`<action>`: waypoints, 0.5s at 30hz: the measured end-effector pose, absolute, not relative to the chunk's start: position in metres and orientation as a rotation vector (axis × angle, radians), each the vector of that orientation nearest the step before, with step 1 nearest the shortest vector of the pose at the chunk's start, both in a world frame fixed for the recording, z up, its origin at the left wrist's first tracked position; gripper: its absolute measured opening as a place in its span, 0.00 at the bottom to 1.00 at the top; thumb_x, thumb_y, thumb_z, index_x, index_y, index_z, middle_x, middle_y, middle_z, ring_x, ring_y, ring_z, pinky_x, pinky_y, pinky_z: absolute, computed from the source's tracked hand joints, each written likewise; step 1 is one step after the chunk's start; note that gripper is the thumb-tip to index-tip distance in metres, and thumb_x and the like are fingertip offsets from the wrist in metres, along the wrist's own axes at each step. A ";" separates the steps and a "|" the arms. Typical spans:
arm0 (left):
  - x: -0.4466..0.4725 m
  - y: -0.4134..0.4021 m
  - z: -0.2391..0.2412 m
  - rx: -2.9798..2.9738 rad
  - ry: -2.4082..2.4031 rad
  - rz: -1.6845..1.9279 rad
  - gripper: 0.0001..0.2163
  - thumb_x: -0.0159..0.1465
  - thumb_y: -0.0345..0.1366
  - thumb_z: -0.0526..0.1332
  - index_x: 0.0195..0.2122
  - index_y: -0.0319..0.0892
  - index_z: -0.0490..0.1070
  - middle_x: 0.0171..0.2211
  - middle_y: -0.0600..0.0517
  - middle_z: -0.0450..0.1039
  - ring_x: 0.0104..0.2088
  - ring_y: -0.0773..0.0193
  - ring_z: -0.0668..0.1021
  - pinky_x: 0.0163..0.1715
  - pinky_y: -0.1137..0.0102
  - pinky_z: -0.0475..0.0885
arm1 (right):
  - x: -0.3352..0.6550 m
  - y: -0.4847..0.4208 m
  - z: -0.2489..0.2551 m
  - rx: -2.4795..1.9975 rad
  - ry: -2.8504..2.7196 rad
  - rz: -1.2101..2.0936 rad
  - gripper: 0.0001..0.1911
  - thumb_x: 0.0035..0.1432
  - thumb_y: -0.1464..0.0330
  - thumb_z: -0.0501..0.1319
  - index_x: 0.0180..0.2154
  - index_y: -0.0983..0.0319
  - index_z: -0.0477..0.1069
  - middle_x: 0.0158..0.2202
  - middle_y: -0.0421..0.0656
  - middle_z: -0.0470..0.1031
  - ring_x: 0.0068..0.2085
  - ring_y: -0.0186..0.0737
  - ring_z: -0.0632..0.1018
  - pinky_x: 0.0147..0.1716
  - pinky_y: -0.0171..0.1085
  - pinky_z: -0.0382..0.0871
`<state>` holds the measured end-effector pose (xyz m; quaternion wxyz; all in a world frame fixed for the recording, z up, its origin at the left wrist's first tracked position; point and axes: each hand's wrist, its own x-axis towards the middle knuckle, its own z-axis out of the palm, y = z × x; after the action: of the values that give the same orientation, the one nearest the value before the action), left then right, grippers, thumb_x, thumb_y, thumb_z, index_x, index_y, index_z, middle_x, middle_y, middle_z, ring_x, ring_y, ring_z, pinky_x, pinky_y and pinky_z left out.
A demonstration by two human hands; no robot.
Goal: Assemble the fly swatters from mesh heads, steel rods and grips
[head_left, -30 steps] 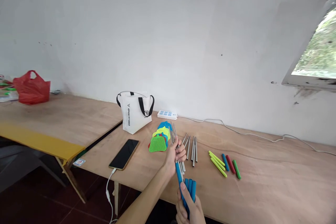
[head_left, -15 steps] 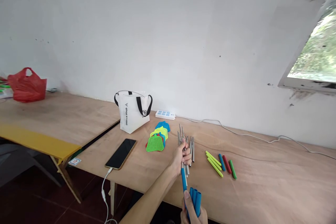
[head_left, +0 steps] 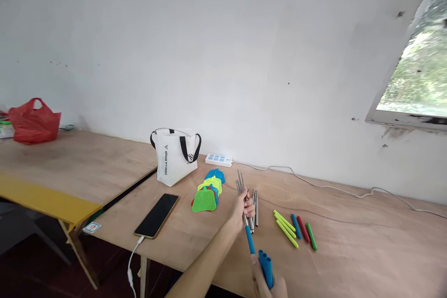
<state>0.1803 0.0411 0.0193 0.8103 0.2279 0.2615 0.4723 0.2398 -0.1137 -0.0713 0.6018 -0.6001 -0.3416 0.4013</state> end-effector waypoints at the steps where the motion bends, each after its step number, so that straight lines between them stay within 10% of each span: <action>1: 0.180 0.038 0.020 0.478 0.531 1.023 0.22 0.65 0.51 0.66 0.26 0.42 0.58 0.15 0.65 0.46 0.13 0.78 0.48 0.14 0.78 0.42 | 0.242 -0.111 -0.070 -1.336 -0.733 1.013 0.32 0.45 0.40 0.69 0.18 0.58 0.58 0.13 0.34 0.57 0.16 0.30 0.61 0.15 0.32 0.52; 15: 0.187 0.011 -0.003 0.464 0.602 1.217 0.31 0.47 0.63 0.73 0.30 0.43 0.60 0.21 0.62 0.58 0.18 0.75 0.59 0.17 0.78 0.56 | 0.242 -0.090 -0.061 -0.717 -0.385 1.678 0.32 0.39 0.41 0.73 0.27 0.59 0.64 0.11 0.24 0.48 0.11 0.23 0.48 0.10 0.27 0.42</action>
<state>0.1865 0.0113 -0.0028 0.7535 0.2126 0.2756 0.5577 0.2423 -0.0900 -0.0613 0.5959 -0.3090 -0.1658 0.7224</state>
